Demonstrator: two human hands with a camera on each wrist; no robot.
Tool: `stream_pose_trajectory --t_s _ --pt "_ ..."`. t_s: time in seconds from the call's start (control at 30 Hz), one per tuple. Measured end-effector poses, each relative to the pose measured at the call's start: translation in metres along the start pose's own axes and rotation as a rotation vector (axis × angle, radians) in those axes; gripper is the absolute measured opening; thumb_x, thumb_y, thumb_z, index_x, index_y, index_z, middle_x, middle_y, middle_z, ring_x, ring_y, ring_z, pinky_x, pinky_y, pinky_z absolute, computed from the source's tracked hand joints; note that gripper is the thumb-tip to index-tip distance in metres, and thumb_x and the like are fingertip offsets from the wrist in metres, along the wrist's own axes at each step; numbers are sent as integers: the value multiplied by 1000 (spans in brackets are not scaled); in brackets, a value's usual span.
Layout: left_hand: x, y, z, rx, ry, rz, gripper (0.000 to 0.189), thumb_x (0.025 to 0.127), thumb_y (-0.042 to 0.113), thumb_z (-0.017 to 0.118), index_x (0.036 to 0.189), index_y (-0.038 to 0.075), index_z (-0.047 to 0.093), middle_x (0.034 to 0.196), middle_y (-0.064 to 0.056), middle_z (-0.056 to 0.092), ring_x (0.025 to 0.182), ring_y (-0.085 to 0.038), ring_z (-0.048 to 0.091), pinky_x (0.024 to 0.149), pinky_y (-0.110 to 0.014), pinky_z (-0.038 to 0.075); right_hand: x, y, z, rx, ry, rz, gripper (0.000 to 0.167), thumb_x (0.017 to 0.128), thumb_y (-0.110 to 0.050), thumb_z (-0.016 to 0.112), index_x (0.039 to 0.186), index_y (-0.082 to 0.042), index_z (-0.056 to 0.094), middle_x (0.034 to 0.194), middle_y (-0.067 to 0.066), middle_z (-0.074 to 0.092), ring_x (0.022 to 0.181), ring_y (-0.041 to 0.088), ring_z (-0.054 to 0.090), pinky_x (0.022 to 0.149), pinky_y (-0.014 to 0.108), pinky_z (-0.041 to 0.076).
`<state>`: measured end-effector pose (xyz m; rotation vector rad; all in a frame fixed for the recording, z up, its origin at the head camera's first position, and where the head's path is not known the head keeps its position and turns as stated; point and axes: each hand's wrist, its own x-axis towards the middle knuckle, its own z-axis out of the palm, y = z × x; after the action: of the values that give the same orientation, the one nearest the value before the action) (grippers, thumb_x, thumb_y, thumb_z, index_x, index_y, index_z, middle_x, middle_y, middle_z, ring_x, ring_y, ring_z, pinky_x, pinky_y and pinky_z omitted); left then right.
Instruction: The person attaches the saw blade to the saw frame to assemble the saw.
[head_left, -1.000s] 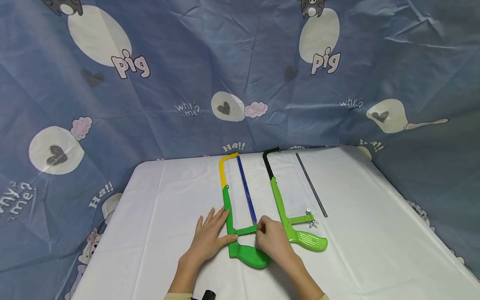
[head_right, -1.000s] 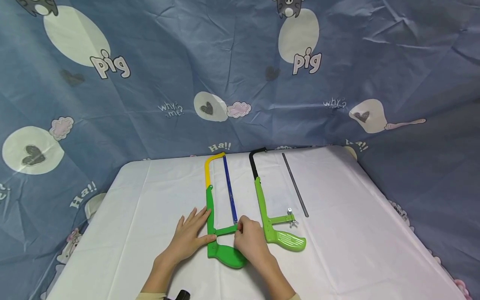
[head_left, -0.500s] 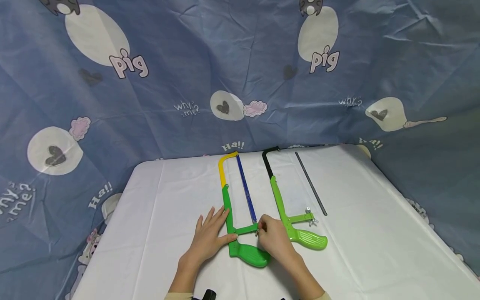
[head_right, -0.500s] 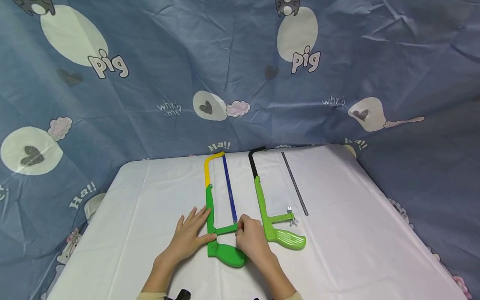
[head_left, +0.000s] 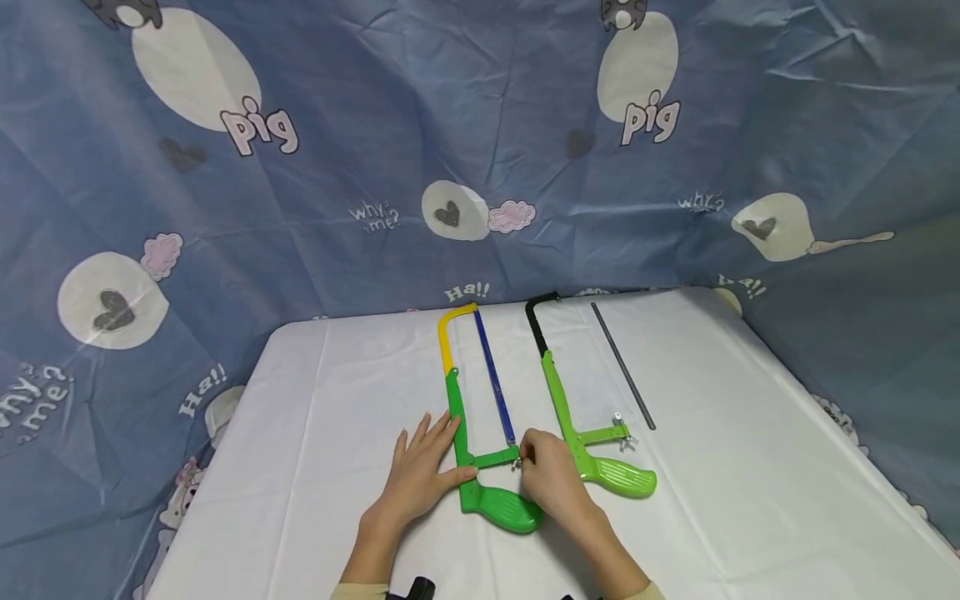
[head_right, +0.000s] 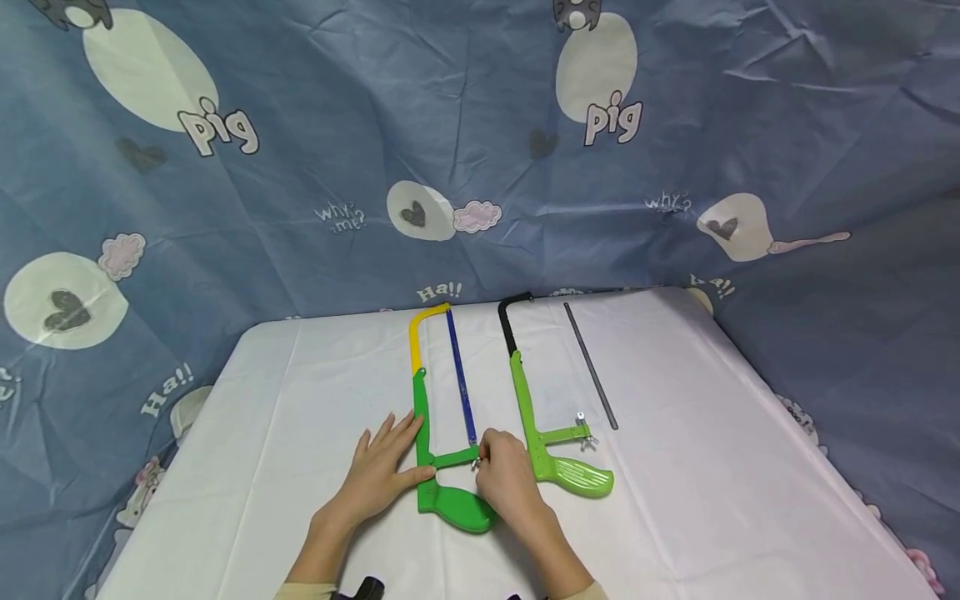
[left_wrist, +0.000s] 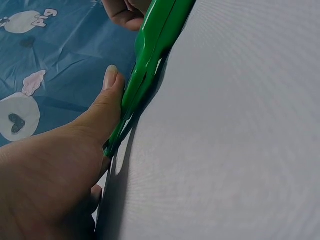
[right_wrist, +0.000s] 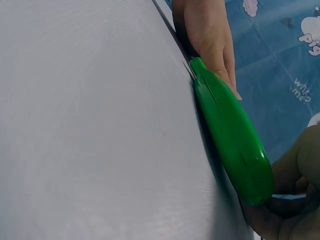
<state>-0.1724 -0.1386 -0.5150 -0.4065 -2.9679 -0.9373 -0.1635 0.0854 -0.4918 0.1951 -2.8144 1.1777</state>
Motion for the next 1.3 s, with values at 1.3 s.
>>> stream_pose_trajectory --t_s 1.3 --pt "0 -2 2 22 9 7 88 85 63 64 155 19 36 162 -6 34 155 -36 15 121 -65 3 -6 -8 9 -419 108 -358 18 80 -8 76 72 -12 60 70 0 53 66 16 51 57 30 45"
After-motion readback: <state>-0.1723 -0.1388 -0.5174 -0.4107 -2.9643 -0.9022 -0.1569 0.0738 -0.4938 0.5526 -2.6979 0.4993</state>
